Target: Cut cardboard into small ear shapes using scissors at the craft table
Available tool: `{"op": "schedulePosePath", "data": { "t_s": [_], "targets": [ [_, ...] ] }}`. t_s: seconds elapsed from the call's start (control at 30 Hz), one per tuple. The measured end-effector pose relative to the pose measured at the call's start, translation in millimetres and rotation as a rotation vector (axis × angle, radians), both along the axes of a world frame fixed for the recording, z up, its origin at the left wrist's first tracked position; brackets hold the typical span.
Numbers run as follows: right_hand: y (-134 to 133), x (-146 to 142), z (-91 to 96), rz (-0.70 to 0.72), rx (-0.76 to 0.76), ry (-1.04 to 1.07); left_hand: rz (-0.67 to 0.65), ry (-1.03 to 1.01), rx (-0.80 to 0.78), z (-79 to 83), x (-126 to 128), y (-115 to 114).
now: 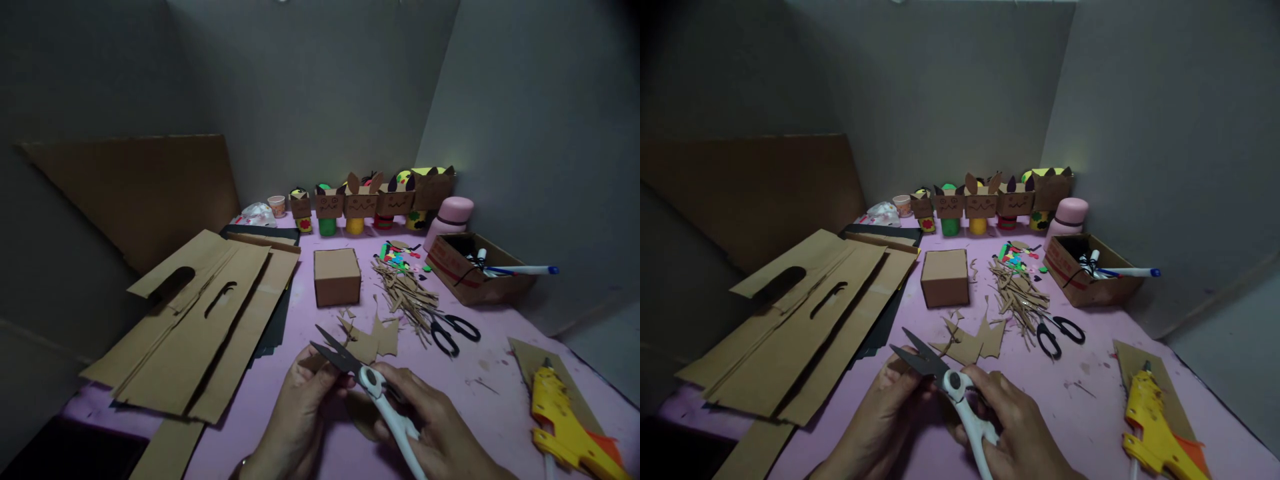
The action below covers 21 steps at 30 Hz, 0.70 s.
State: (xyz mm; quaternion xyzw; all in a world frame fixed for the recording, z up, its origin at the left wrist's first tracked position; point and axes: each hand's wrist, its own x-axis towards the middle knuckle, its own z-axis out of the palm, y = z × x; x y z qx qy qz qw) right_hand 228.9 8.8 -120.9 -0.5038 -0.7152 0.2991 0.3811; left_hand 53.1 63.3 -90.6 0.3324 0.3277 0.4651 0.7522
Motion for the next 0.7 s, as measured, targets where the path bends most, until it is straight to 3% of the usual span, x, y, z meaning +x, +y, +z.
{"op": "schedulePosePath", "data": {
  "t_s": [0.33,0.7],
  "targets": [
    [-2,8,-6.2,-0.007,0.144,-0.064,-0.02,-0.016,0.019,3.9,1,0],
    [-3,15,4.2,-0.005,0.072,-0.136,-0.05,0.121,0.108,5.8,-6,5]
  ]
}}
